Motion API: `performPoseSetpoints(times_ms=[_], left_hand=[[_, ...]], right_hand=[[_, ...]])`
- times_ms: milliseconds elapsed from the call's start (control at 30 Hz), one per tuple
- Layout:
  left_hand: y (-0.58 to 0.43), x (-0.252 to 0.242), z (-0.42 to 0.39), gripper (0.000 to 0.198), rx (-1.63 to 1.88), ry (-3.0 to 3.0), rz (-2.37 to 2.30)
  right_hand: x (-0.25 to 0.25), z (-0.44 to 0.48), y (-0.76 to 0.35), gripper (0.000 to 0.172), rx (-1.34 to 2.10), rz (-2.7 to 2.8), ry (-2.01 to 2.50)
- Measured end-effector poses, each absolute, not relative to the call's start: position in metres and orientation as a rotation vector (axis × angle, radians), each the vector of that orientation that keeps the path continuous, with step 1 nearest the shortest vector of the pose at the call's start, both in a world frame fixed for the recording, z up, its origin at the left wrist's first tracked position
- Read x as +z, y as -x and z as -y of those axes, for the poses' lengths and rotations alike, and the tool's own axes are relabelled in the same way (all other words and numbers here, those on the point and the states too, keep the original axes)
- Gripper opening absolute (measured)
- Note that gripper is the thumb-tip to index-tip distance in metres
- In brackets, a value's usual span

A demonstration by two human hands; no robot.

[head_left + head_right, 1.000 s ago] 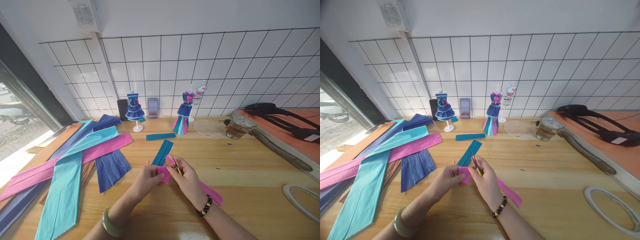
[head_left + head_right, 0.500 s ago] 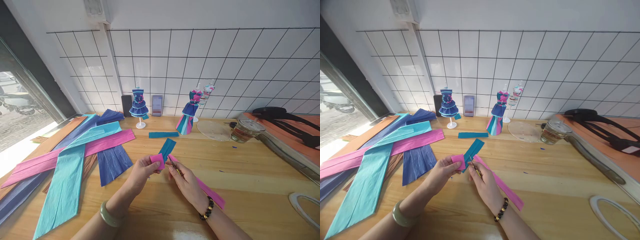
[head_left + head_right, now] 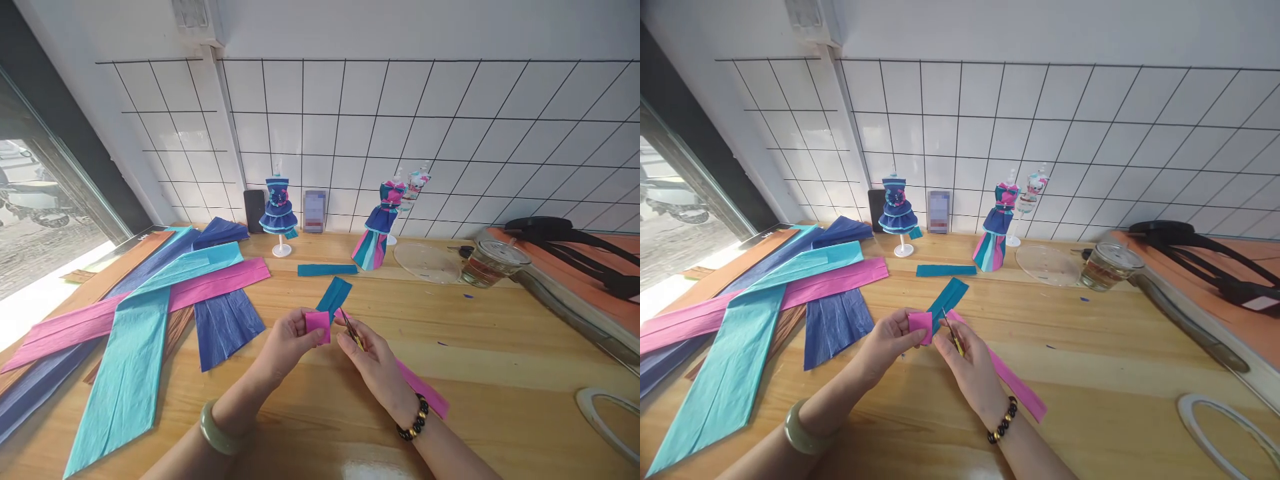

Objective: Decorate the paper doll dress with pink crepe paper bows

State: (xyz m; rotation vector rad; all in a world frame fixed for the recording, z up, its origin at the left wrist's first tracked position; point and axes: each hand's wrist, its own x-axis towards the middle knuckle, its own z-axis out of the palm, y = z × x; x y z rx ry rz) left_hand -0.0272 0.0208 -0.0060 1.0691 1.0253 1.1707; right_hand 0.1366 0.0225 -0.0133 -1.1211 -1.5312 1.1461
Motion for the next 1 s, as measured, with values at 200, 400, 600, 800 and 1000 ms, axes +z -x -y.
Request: performPoseSetpoints(times_ms=[200,400,600,800,1000], left_hand=[[0.022,-0.011,-0.019,0.026,1.057,-1.124,-0.917],[0.024,-0.015,-0.02,0.022,1.004,-1.198,-0.975],[0.025,-0.019,-0.019,0.023,0.997,-1.2,-0.977],[0.025,-0.02,-0.021,0.023,0.974,-1.206,-0.967],[0.022,-0.011,-0.018,0.024,0.928,-1.177,-0.957]], right_hand=[[-0.014,-0.025,-0.138,0.024,1.148,1.6,1.192],[-0.011,-0.025,-0.138,0.014,1.072,1.667,1.197],[-0.013,-0.024,-0.137,0.015,1.072,1.67,1.182],[-0.014,-0.025,-0.137,0.019,1.07,1.67,1.198],[-0.015,-0.025,-0.139,0.021,1.096,1.66,1.193]])
